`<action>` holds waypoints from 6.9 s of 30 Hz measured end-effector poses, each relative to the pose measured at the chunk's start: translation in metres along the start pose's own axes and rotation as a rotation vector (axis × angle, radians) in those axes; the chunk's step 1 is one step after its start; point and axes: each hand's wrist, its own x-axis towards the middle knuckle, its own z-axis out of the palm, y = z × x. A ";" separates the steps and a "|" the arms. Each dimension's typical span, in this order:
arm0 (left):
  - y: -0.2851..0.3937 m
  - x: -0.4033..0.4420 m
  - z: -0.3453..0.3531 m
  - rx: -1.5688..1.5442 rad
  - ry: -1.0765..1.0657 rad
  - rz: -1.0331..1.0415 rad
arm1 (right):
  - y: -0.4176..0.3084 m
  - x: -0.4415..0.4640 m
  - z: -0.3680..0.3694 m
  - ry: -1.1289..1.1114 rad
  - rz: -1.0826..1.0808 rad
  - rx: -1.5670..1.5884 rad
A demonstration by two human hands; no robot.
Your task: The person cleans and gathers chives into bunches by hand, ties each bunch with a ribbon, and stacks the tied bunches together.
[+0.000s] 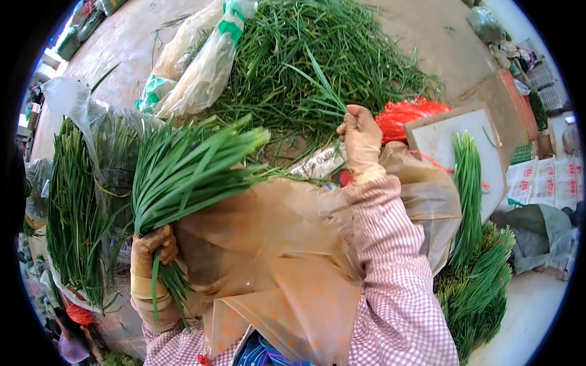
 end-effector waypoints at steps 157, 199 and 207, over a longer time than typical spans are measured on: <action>-0.040 0.093 0.070 0.665 -0.346 0.151 | -0.058 -0.034 -0.314 0.015 0.254 -0.709; 0.037 -0.093 0.015 1.055 -0.016 0.315 | -0.082 -0.137 0.109 -1.131 0.767 1.677; -0.015 -0.001 0.063 1.779 -0.062 0.936 | -0.072 -0.128 0.088 -1.172 0.797 1.551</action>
